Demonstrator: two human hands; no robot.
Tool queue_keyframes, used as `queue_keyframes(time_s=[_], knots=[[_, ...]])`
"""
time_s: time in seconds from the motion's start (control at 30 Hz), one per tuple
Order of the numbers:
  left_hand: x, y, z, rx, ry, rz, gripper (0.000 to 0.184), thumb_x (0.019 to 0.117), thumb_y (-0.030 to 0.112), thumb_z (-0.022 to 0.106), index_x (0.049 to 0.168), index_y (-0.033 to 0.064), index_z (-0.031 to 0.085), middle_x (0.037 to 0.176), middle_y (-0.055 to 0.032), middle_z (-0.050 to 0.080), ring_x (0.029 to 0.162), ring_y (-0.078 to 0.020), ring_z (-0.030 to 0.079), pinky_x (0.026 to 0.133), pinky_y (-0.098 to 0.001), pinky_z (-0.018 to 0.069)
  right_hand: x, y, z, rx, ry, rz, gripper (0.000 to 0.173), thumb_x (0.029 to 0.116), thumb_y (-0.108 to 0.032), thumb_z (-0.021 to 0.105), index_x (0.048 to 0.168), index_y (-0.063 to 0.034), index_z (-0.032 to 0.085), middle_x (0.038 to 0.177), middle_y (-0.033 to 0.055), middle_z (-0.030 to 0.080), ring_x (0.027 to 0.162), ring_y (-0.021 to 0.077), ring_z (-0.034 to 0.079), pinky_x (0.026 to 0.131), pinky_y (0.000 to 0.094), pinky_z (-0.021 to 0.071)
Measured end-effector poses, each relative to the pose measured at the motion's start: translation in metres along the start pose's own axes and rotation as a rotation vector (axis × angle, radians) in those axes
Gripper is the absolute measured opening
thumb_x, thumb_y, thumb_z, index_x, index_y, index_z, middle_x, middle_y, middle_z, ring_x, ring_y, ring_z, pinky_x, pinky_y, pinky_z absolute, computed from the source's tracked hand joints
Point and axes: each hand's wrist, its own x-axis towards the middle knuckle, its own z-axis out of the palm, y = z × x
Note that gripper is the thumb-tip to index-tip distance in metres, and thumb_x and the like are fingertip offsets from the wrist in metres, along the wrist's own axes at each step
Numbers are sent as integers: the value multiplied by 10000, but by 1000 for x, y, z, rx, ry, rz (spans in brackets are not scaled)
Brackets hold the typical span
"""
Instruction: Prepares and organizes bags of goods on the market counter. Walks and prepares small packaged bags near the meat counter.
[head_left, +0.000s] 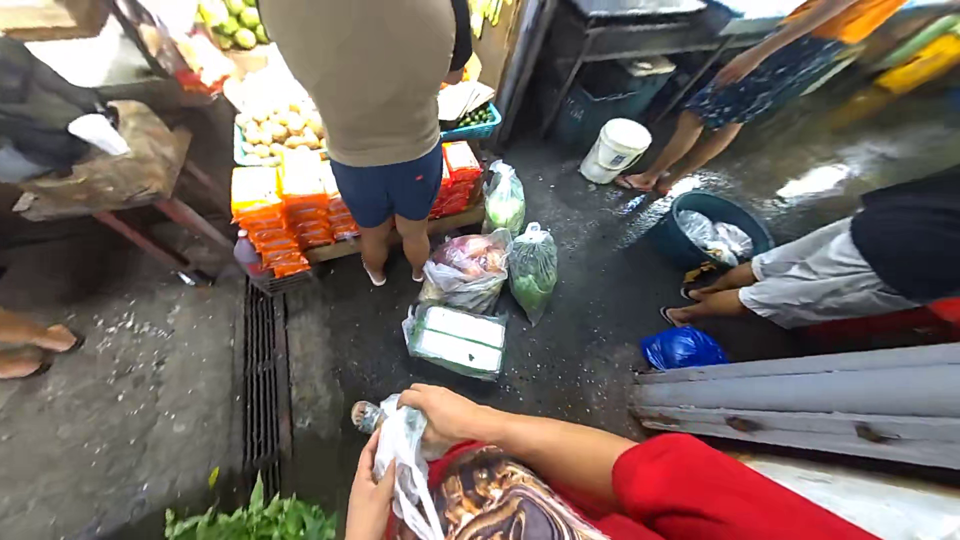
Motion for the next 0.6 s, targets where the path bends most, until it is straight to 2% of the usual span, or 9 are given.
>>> queue_keyframes(time_s=[0.03, 0.07, 0.13, 0.2, 0.27, 0.33, 0.37, 0.5, 0.6], knots=[[13, 7, -13, -47, -50, -10, 700, 976, 105, 610, 1597, 71, 288, 1386, -171, 596, 1128, -219, 670, 929, -414, 588, 20, -10, -6, 87, 69, 4, 543, 799, -39, 810, 1309, -14, 628, 1246, 243, 640, 1176, 376, 625, 1035, 532, 503], [27, 16, -25, -112, -94, -8, 726, 956, 147, 626, 1577, 58, 262, 1290, -137, 643, 1051, -181, 698, 881, -387, 613, 43, -22, -12, 161, 138, -5, 532, 791, -43, 821, 1285, 6, 631, 1230, 249, 646, 1165, 369, 629, 1038, 518, 505], [56, 35, -53, -271, -124, -1, 640, 886, 236, 733, 1394, 18, 411, 1002, -80, 738, 848, -158, 741, 758, -370, 644, 93, -49, -19, 266, 221, 5, 482, 829, -88, 792, 1267, 23, 624, 1208, 247, 642, 1138, 347, 632, 1014, 500, 513], [86, 64, -87, -384, -117, 31, 644, 801, 311, 843, 1266, 7, 516, 903, -62, 754, 791, -166, 745, 725, -378, 646, 142, -85, -24, 411, 221, 125, 373, 915, -83, 696, 1262, 32, 619, 1193, 230, 661, 1118, 308, 646, 996, 486, 515], [118, 107, -125, -413, -70, 117, 589, 788, 214, 803, 1258, 13, 511, 942, -56, 744, 827, -162, 741, 746, -373, 645, 192, -120, -26, 605, 220, 231, 208, 978, -88, 592, 1142, 32, 636, 1055, 156, 664, 980, 215, 640, 890, 426, 530], [140, 145, -172, -335, -52, 206, 584, 776, 94, 767, 1286, -20, 506, 1007, -78, 732, 883, -163, 733, 780, -362, 641, 232, -147, -25, 704, 196, 243, 172, 988, -123, 582, 1069, 7, 663, 942, 82, 681, 855, 138, 655, 793, 371, 567], [145, 159, -196, -250, -40, 233, 573, 777, 53, 768, 1288, -41, 528, 1036, -84, 732, 920, -158, 728, 816, -352, 635, 247, -155, -25, 671, 170, 199, 195, 973, -144, 610, 1066, 9, 689, 945, 85, 705, 858, 139, 672, 803, 378, 580], [161, 195, -306, 155, 94, 125, 511, 781, 135, 847, 1249, 38, 666, 1115, -89, 736, 1021, -171, 712, 948, -403, 595, 335, -169, 1, 610, -3, 66, 393, 897, -254, 688, 1230, -45, 678, 1105, 75, 726, 999, 156, 692, 898, 388, 595], [186, 192, -390, 103, 310, 38, 464, 822, 160, 821, 1244, 34, 676, 1133, -133, 729, 1047, -218, 705, 977, -454, 566, 415, -183, 25, 679, -135, 189, 585, 885, -163, 721, 1420, -38, 520, 1264, 135, 665, 1064, 240, 699, 896, 421, 619]])
